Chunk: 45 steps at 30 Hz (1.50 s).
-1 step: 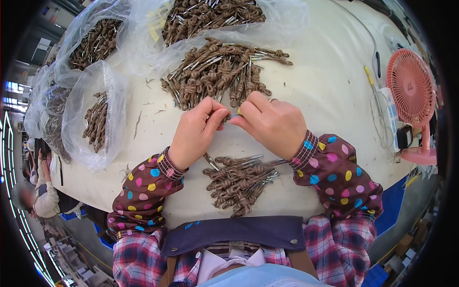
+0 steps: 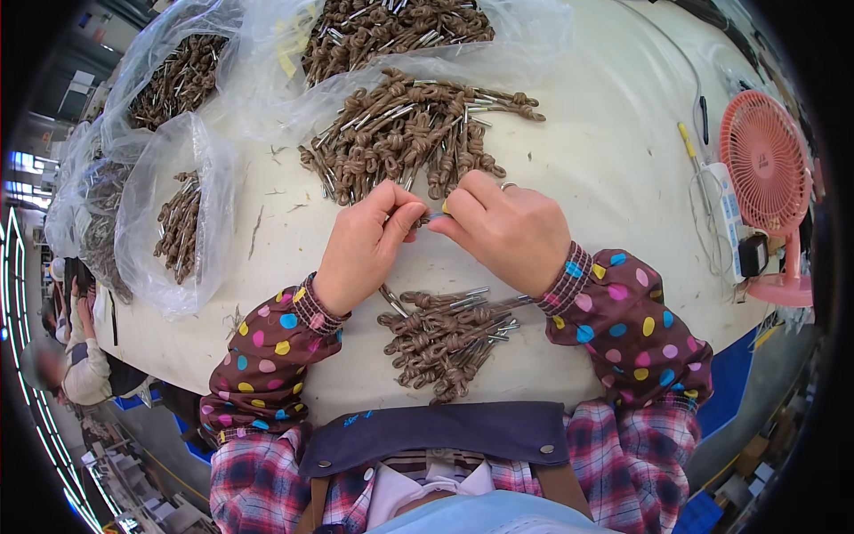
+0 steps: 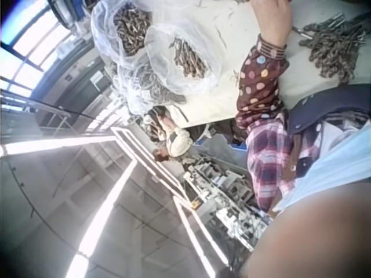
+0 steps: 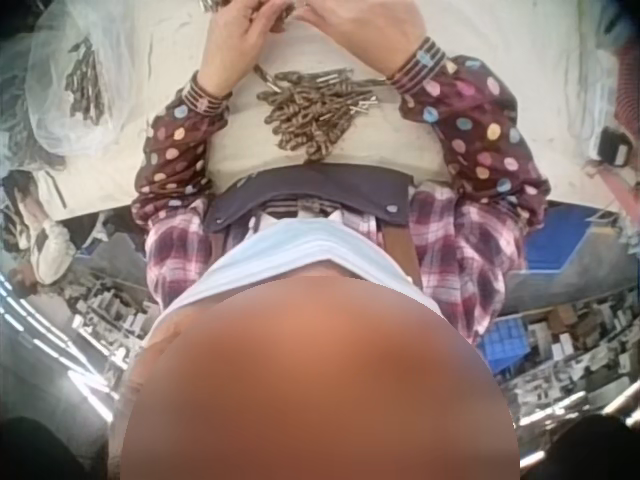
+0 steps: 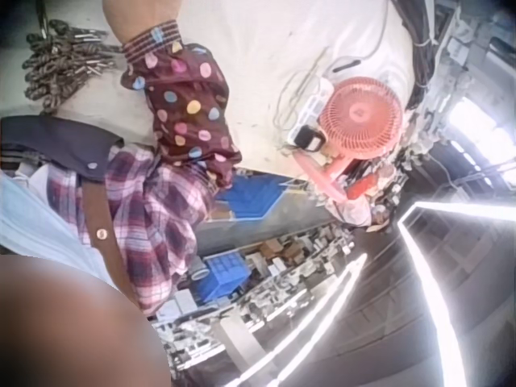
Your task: Assembling small metal hardware onto knotted leather pull tabs.
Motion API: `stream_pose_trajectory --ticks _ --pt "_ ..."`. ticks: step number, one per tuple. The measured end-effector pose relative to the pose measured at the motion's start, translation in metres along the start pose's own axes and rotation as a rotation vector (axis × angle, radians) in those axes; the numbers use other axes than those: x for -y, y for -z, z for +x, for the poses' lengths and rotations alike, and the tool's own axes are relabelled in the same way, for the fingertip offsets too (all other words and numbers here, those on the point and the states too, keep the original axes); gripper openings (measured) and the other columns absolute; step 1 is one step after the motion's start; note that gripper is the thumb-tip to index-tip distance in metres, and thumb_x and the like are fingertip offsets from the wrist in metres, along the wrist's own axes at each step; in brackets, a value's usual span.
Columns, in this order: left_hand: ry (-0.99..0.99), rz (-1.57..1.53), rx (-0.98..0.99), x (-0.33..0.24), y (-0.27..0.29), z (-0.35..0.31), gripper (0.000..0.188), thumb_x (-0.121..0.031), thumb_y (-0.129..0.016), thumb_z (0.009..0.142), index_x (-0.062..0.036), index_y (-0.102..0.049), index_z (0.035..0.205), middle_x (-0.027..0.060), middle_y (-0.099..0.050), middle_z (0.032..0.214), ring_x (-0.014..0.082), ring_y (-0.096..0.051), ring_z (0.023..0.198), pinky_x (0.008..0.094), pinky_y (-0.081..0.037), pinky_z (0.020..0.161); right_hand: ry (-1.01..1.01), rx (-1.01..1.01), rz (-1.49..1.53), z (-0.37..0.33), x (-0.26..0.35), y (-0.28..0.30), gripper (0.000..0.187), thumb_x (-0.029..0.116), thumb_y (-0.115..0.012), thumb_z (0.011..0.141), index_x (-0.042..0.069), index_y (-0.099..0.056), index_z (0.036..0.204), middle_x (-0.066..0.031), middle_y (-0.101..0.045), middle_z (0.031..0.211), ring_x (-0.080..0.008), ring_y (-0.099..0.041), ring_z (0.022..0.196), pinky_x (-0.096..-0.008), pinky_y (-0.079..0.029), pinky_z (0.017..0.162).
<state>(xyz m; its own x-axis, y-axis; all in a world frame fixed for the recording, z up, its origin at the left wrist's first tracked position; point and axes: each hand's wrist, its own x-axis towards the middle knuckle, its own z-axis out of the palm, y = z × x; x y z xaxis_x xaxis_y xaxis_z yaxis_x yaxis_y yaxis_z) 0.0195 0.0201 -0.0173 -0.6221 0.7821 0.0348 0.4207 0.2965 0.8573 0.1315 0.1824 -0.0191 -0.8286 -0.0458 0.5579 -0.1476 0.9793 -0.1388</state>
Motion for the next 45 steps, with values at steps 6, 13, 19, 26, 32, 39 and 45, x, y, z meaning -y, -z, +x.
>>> stream_pose_trajectory --ticks 6,13,19,26,32,39,45 --pt "0.000 -0.005 -0.012 0.001 -0.001 -0.001 0.013 -0.012 -0.054 0.095 0.0005 -0.056 0.092 0.0065 -0.060 0.068 0.0128 -0.060 0.061 0.0254 -0.047 0.058 0.052 -0.017 -0.018 0.000 -0.001 -0.001 0.025 0.031 -0.069 0.080 0.013 -0.052 0.077 -0.0010 -0.050 0.078 -0.0153 -0.051 0.050 -0.0290 -0.041 0.046" --pt "-0.004 -0.179 0.026 0.007 0.003 -0.001 0.011 -0.009 -0.051 0.098 0.0004 -0.050 0.103 0.0083 -0.061 0.100 0.0120 -0.061 0.082 0.0246 -0.052 0.073 -0.376 0.055 0.475 0.003 -0.013 0.006 0.024 0.024 -0.074 0.080 0.006 -0.059 0.087 -0.0031 -0.059 0.079 -0.0133 -0.060 0.063 -0.0236 -0.046 0.057" --pt "-0.249 -0.133 -0.061 0.006 -0.001 -0.003 0.024 -0.005 -0.067 0.085 -0.0041 -0.056 0.107 0.0086 -0.065 0.098 0.0177 -0.063 0.089 0.0300 -0.052 0.075 -0.762 0.379 1.145 0.001 -0.022 -0.002 0.021 0.014 -0.073 0.082 0.000 -0.063 0.093 -0.0034 -0.065 0.082 -0.0057 -0.059 0.072 -0.0214 -0.046 0.065" --pt "-0.678 0.440 -0.130 0.004 0.008 0.007 0.021 -0.004 -0.073 0.077 -0.0049 -0.063 0.095 0.0082 -0.065 0.098 0.0270 -0.063 0.086 0.0330 -0.053 0.073 -0.588 0.178 0.823 0.003 -0.008 0.004 0.019 0.014 -0.074 0.081 0.000 -0.064 0.089 -0.0033 -0.063 0.070 -0.0041 -0.053 0.061 -0.0216 -0.044 0.056" --pt "-0.467 0.254 -0.099 0.004 0.008 0.002 0.010 -0.005 -0.067 0.083 -0.0026 -0.061 0.092 0.0083 -0.067 0.089 0.0229 -0.065 0.080 0.0309 -0.053 0.071 -0.439 0.090 0.704 0.003 -0.004 0.008 0.023 0.014 -0.076 0.078 -0.001 -0.064 0.091 -0.0055 -0.064 0.073 -0.0088 -0.055 0.058 -0.0226 -0.044 0.053" --pt "-0.140 0.070 0.004 0.005 0.006 -0.003 0.008 -0.007 -0.057 0.092 -0.0009 -0.057 0.098 0.0088 -0.065 0.084 0.0174 -0.065 0.071 0.0277 -0.051 0.063 -0.302 0.051 0.593 0.000 -0.009 0.003 0.035 0.024 -0.077 0.077 0.005 -0.060 0.101 -0.0058 -0.063 0.085 -0.0181 -0.063 0.063 -0.0311 -0.048 0.053" --pt "-0.248 0.108 -0.063 0.006 0.002 -0.002 0.007 -0.005 -0.058 0.091 -0.0015 -0.058 0.096 0.0098 -0.064 0.085 0.0222 -0.062 0.071 0.0300 -0.049 0.064 -0.134 0.075 0.173 0.002 -0.006 0.012 0.032 0.035 -0.071 0.079 0.008 -0.056 0.087 -0.0037 -0.053 0.082 -0.0217 -0.058 0.060 -0.0331 -0.046 0.052"
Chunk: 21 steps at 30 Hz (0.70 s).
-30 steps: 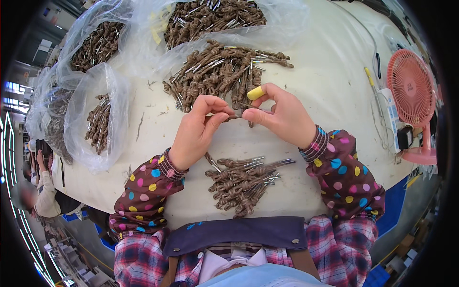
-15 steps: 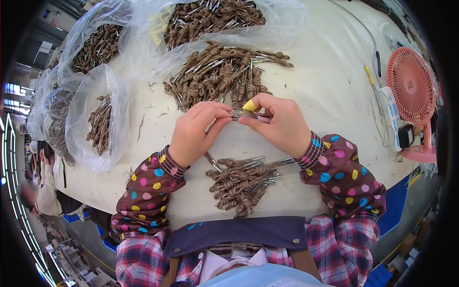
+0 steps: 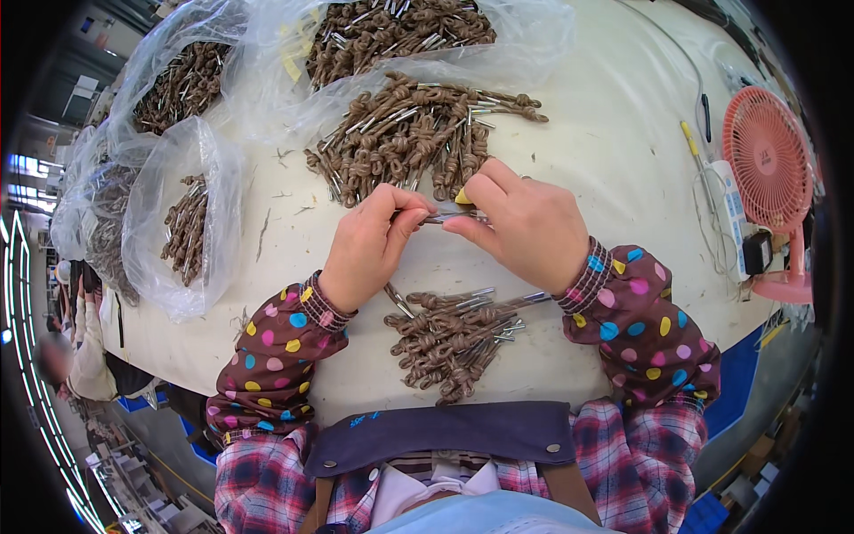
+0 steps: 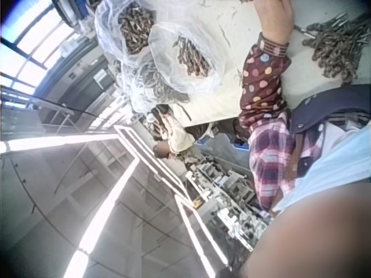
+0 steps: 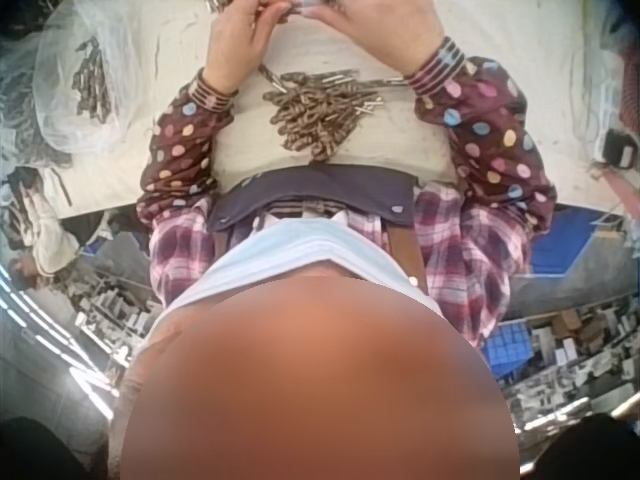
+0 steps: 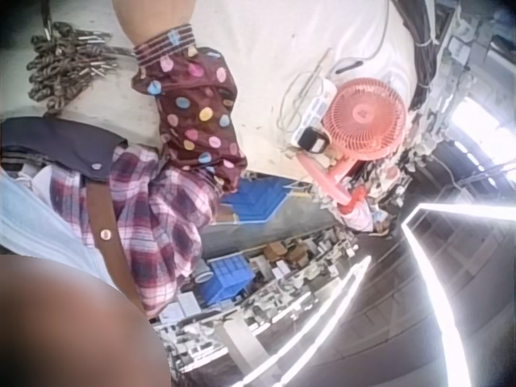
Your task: Assembling small metal hardware onto knotted leather pull tabs.
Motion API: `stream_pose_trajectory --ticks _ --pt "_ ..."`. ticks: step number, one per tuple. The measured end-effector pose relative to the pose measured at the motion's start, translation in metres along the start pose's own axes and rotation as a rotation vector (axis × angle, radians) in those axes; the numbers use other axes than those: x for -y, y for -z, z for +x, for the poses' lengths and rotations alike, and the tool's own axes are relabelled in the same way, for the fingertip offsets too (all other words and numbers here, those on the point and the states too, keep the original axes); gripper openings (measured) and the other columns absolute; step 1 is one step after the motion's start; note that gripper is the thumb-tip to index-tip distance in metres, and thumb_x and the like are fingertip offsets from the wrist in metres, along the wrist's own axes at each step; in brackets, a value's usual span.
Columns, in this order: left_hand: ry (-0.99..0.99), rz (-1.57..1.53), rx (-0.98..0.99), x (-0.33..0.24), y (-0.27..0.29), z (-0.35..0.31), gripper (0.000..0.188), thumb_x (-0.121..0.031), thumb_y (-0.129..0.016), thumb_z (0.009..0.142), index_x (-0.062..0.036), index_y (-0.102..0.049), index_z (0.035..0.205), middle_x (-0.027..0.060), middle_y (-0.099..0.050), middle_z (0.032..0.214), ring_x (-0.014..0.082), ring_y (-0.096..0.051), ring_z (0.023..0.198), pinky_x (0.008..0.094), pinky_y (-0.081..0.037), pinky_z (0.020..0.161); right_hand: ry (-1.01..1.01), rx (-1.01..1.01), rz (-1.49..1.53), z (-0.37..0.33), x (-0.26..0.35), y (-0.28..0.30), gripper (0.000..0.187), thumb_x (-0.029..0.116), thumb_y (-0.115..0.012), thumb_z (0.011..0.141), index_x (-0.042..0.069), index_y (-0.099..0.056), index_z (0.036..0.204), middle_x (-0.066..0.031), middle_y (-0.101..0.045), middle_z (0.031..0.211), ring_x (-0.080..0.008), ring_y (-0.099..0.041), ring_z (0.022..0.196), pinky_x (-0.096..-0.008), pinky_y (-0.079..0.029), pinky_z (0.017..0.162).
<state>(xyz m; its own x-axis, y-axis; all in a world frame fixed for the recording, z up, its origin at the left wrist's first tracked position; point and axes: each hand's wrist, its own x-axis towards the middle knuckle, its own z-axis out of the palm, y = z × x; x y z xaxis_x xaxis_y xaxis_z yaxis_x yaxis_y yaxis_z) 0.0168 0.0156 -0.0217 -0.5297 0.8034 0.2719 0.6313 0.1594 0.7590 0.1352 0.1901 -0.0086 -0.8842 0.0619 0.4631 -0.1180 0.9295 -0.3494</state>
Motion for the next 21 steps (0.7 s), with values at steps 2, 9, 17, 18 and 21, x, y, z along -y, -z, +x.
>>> stream_pose_trajectory --ticks 2,9,17,18,21 --pt "-0.002 0.012 -0.005 -0.0004 -0.0007 -0.0001 0.006 -0.005 -0.058 0.090 -0.0018 -0.058 0.096 0.0100 -0.064 0.085 0.0234 -0.062 0.072 0.0305 -0.049 0.065 0.039 -0.015 -0.046 -0.0011 0.0000 -0.0026 0.030 0.034 -0.070 0.080 0.010 -0.052 0.079 -0.0033 -0.049 0.077 -0.0197 -0.057 0.057 -0.0330 -0.045 0.050" --pt "-0.030 0.019 -0.015 -0.0011 -0.0041 -0.0002 0.006 -0.005 -0.060 0.090 -0.0022 -0.058 0.095 0.0097 -0.064 0.086 0.0249 -0.062 0.074 0.0318 -0.049 0.066 0.083 -0.023 -0.083 -0.0010 0.0032 -0.0063 0.027 0.032 -0.069 0.080 0.012 -0.051 0.077 -0.0023 -0.048 0.075 -0.0174 -0.056 0.056 -0.0309 -0.044 0.049" --pt "-0.037 0.011 -0.024 0.0014 -0.0046 -0.0009 0.005 -0.005 -0.060 0.090 -0.0020 -0.058 0.093 0.0097 -0.064 0.086 0.0251 -0.062 0.075 0.0316 -0.050 0.067 0.103 -0.051 -0.079 -0.0005 0.0037 -0.0077 0.027 0.032 -0.069 0.080 0.012 -0.053 0.076 -0.0017 -0.050 0.075 -0.0178 -0.055 0.054 -0.0309 -0.043 0.048" --pt "-0.035 -0.012 -0.027 0.0007 -0.0049 -0.0012 0.006 -0.005 -0.060 0.090 -0.0018 -0.058 0.094 0.0099 -0.065 0.087 0.0249 -0.063 0.076 0.0315 -0.050 0.067 0.105 -0.052 -0.076 -0.0008 0.0026 -0.0075 0.027 0.032 -0.069 0.080 0.012 -0.053 0.076 -0.0017 -0.050 0.075 -0.0178 -0.055 0.054 -0.0309 -0.043 0.048" --pt "-0.039 -0.046 -0.046 0.0010 -0.0047 -0.0015 0.006 -0.005 -0.059 0.090 -0.0016 -0.056 0.095 0.0105 -0.066 0.090 0.0246 -0.064 0.078 0.0312 -0.051 0.069 0.031 -0.024 0.022 -0.0018 -0.0040 -0.0082 0.026 0.030 -0.072 0.079 0.009 -0.056 0.081 -0.0036 -0.054 0.080 -0.0200 -0.059 0.060 -0.0298 -0.048 0.051"
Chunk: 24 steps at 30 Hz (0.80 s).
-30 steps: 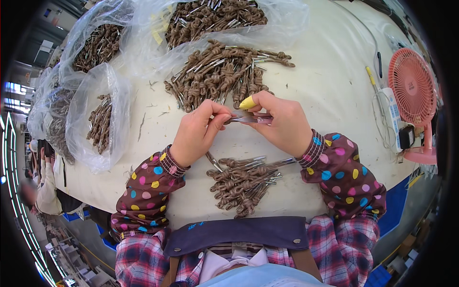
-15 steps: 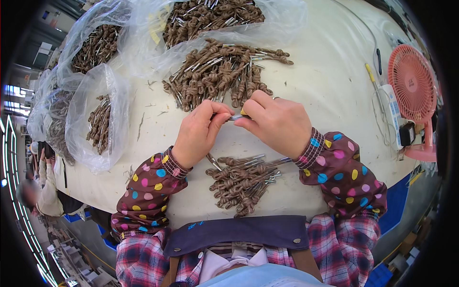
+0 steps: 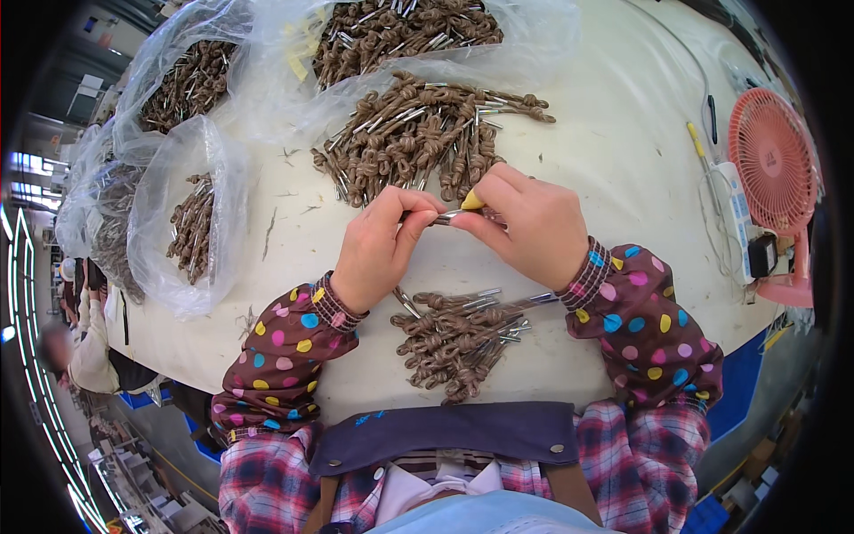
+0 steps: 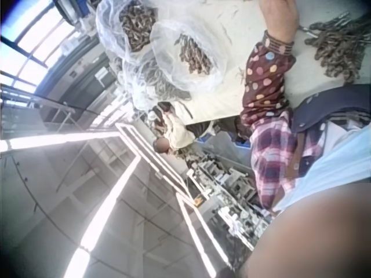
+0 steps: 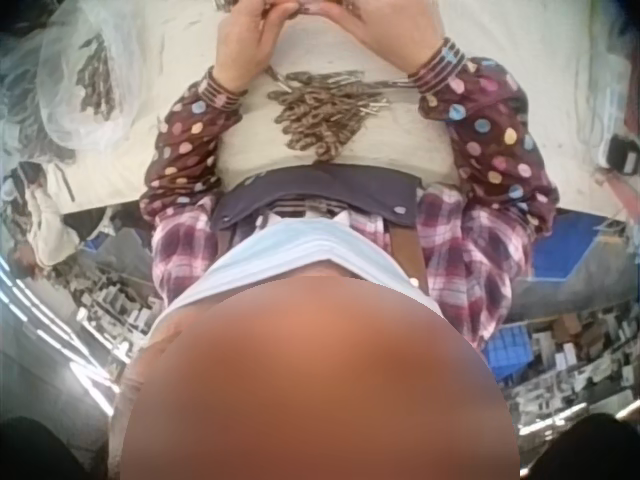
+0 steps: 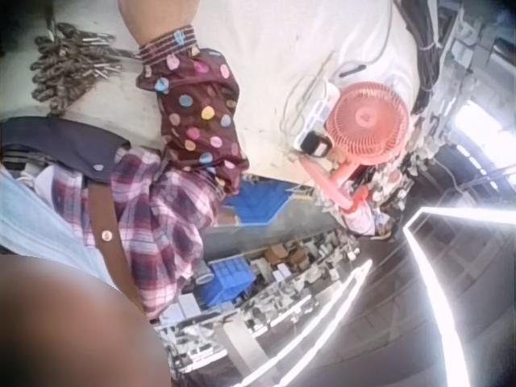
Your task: Assembling small metal hardware onto knotted leather pull tabs.
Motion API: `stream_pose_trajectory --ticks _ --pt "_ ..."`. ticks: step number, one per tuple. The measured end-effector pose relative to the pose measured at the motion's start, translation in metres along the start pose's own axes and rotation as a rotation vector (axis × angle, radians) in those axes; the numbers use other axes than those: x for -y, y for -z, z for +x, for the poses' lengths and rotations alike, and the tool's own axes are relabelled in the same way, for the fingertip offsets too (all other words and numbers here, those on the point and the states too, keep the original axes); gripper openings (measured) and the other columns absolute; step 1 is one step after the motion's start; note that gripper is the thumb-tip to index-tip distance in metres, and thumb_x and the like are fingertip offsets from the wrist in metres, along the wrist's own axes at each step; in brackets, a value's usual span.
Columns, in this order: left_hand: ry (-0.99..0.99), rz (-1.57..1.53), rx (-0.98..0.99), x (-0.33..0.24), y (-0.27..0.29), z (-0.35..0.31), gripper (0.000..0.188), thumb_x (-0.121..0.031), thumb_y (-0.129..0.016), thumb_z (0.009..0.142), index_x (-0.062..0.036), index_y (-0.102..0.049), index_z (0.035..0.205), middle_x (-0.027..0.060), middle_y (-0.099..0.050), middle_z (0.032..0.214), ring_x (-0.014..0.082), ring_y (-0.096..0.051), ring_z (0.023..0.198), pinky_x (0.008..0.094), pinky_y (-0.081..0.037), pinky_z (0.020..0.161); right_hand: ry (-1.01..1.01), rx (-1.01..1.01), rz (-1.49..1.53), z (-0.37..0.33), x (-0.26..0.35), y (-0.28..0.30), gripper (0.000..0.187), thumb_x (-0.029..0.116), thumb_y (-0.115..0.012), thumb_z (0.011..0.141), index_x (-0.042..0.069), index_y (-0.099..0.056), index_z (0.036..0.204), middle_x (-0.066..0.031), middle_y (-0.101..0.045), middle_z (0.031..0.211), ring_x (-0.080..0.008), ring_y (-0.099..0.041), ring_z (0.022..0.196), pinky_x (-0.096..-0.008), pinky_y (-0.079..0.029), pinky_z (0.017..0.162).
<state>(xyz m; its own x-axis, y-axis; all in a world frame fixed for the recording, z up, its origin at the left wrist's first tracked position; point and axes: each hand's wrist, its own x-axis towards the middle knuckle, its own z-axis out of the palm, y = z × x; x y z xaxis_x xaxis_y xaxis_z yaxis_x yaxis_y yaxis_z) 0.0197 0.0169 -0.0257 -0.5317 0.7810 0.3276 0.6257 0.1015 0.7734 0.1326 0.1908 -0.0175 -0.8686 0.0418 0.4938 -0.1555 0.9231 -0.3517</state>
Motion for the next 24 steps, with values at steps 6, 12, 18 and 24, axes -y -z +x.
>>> stream_pose_trajectory --ticks 6,12,18,24 --pt "-0.069 0.007 -0.011 0.004 0.002 -0.001 0.008 -0.005 -0.058 0.092 -0.0016 -0.052 0.097 0.0109 -0.067 0.095 0.0243 -0.064 0.080 0.0306 -0.051 0.071 -0.235 0.050 0.455 0.001 0.000 0.001 0.028 0.019 -0.077 0.076 0.002 -0.059 0.089 -0.0092 -0.061 0.085 -0.0219 -0.066 0.075 -0.0288 -0.057 0.067" --pt "-0.051 0.240 -0.095 0.009 0.021 0.011 0.011 -0.002 -0.059 0.089 -0.0023 -0.051 0.097 0.0100 -0.066 0.101 0.0265 -0.062 0.088 0.0329 -0.050 0.075 -0.216 0.077 0.398 -0.001 -0.003 0.004 0.026 0.010 -0.078 0.073 0.001 -0.059 0.089 -0.0088 -0.064 0.083 -0.0193 -0.067 0.073 -0.0274 -0.057 0.065" --pt "-0.212 0.345 -0.048 -0.006 0.029 0.015 0.033 0.004 -0.066 0.078 -0.0053 -0.054 0.107 0.0121 -0.060 0.117 0.0317 -0.055 0.104 0.0375 -0.044 0.090 -0.200 0.033 0.380 -0.001 -0.004 0.002 0.025 0.008 -0.077 0.072 0.001 -0.060 0.089 -0.0083 -0.063 0.082 -0.0189 -0.066 0.072 -0.0273 -0.056 0.064" --pt "-0.014 0.152 0.146 -0.012 0.019 0.009 0.026 -0.004 -0.065 0.085 -0.0040 -0.060 0.111 0.0090 -0.066 0.096 0.0220 -0.064 0.086 0.0294 -0.051 0.076 -0.458 0.165 0.557 0.000 -0.005 0.001 0.021 0.010 -0.076 0.078 0.000 -0.062 0.091 -0.0049 -0.064 0.078 -0.0079 -0.060 0.066 -0.0225 -0.049 0.058"
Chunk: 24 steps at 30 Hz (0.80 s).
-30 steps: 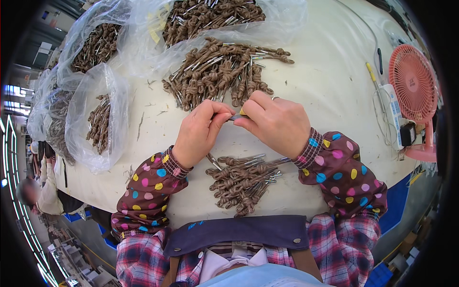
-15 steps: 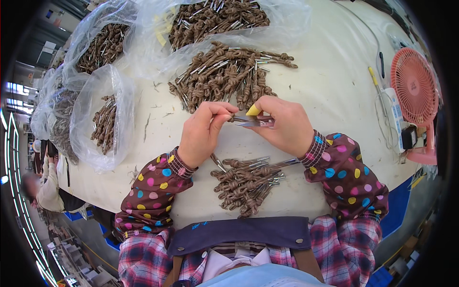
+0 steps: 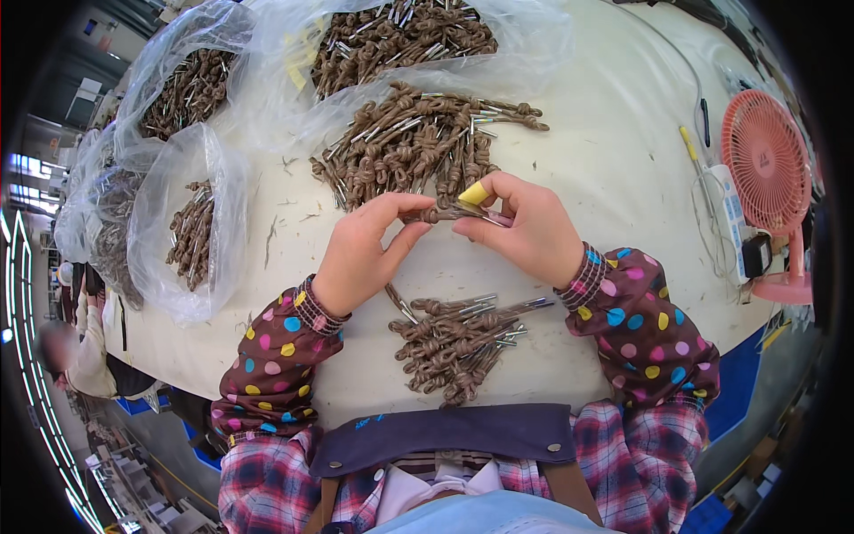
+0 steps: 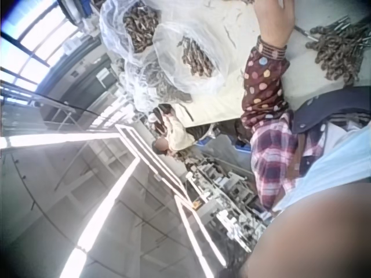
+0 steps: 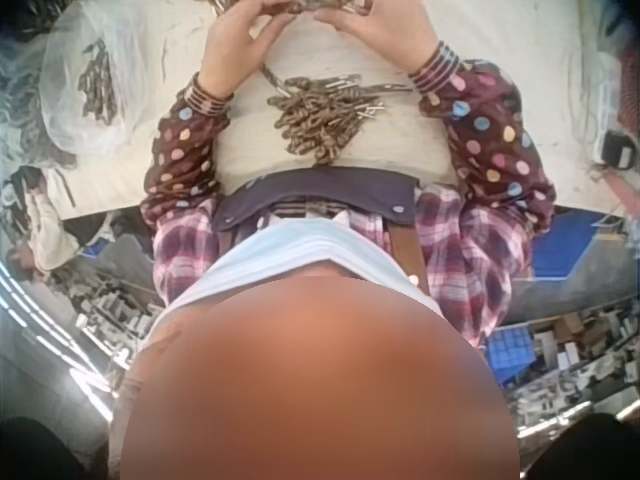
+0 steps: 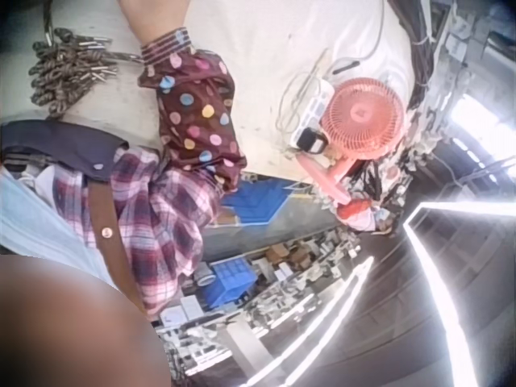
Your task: Assembling small metal hardware onto knotted leather pull tabs.
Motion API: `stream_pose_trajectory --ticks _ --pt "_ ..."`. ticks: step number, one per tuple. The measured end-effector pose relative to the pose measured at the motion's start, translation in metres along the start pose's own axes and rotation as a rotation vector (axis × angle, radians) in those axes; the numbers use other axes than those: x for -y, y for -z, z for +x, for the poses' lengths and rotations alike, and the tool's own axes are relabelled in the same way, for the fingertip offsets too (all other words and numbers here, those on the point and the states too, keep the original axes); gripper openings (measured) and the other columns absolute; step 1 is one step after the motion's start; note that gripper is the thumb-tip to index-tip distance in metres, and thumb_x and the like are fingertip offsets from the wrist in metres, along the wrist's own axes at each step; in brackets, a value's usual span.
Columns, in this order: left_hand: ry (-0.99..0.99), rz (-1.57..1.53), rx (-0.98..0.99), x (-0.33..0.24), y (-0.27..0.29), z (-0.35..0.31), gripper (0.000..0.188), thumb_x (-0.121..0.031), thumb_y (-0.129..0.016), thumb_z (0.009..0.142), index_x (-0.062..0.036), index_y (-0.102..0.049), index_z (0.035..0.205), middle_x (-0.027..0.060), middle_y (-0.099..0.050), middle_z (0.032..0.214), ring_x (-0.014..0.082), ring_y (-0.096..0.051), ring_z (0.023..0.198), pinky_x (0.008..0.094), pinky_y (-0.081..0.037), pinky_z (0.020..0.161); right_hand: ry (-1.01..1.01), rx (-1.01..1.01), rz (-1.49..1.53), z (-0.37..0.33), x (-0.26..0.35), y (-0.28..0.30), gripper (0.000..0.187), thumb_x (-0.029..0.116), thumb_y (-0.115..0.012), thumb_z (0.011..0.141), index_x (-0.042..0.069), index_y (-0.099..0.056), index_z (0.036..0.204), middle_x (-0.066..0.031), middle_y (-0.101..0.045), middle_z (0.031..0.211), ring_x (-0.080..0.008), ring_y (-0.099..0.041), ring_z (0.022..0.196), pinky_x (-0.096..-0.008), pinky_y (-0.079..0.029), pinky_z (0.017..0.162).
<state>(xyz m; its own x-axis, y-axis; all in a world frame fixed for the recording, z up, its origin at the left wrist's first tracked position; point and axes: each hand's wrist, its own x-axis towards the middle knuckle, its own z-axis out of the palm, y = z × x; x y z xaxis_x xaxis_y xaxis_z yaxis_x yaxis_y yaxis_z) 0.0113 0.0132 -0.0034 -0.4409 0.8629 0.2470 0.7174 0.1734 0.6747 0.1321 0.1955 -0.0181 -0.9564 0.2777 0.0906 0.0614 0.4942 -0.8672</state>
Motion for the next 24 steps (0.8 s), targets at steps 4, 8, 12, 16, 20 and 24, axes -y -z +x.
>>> stream_pose_trajectory --ticks 4,8,12,16,20,24 --pt "0.297 -0.420 0.053 0.008 -0.002 -0.003 0.021 -0.010 -0.058 0.093 -0.0011 -0.061 0.112 0.0070 -0.068 0.085 0.0136 -0.064 0.079 0.0248 -0.051 0.073 -0.001 -0.030 0.140 0.002 -0.002 -0.003 0.020 0.012 -0.074 0.081 -0.001 -0.063 0.090 -0.0023 -0.064 0.076 -0.0047 -0.056 0.062 -0.0202 -0.045 0.056" --pt "0.364 -0.488 0.128 0.007 0.001 0.000 0.022 -0.014 -0.053 0.097 0.0006 -0.061 0.111 0.0066 -0.068 0.086 0.0094 -0.061 0.079 0.0226 -0.050 0.073 -0.060 0.012 0.081 0.002 -0.001 -0.001 0.018 0.013 -0.074 0.081 -0.002 -0.063 0.087 -0.0019 -0.064 0.072 -0.0043 -0.055 0.061 -0.0204 -0.045 0.056" --pt "0.194 -0.191 0.018 0.015 0.001 0.005 0.020 -0.012 -0.054 0.095 -0.0004 -0.062 0.110 0.0072 -0.066 0.087 0.0144 -0.061 0.076 0.0254 -0.049 0.071 -0.043 -0.008 0.057 0.001 0.002 0.001 0.020 0.015 -0.075 0.080 -0.001 -0.064 0.085 -0.0024 -0.063 0.069 -0.0036 -0.055 0.062 -0.0208 -0.045 0.055" --pt "0.108 -0.016 -0.080 0.014 0.003 0.020 0.018 -0.010 -0.059 0.091 -0.0008 -0.062 0.106 0.0082 -0.063 0.086 0.0183 -0.060 0.075 0.0283 -0.049 0.069 0.084 0.237 0.042 -0.008 0.007 0.004 0.022 0.020 -0.077 0.077 0.002 -0.066 0.085 -0.0071 -0.065 0.070 -0.0126 -0.060 0.059 -0.0263 -0.048 0.057" --pt "-0.044 0.252 -0.085 0.001 -0.016 0.039 0.025 -0.015 -0.068 0.083 -0.0047 -0.062 0.105 0.0059 -0.062 0.083 0.0201 -0.060 0.078 0.0310 -0.050 0.066 0.318 0.397 -0.030 -0.019 0.008 0.001 0.023 0.022 -0.077 0.075 0.004 -0.067 0.086 -0.0103 -0.065 0.070 -0.0226 -0.062 0.058 -0.0310 -0.051 0.059" --pt "-0.132 0.532 -0.081 0.002 -0.031 0.043 0.031 -0.023 -0.072 0.077 -0.0087 -0.061 0.103 0.0058 -0.063 0.087 0.0237 -0.061 0.085 0.0346 -0.051 0.069 0.165 0.195 -0.044 -0.005 0.007 0.017 0.018 0.019 -0.074 0.080 0.004 -0.067 0.085 -0.0036 -0.063 0.066 -0.0085 -0.056 0.056 -0.0239 -0.045 0.054"
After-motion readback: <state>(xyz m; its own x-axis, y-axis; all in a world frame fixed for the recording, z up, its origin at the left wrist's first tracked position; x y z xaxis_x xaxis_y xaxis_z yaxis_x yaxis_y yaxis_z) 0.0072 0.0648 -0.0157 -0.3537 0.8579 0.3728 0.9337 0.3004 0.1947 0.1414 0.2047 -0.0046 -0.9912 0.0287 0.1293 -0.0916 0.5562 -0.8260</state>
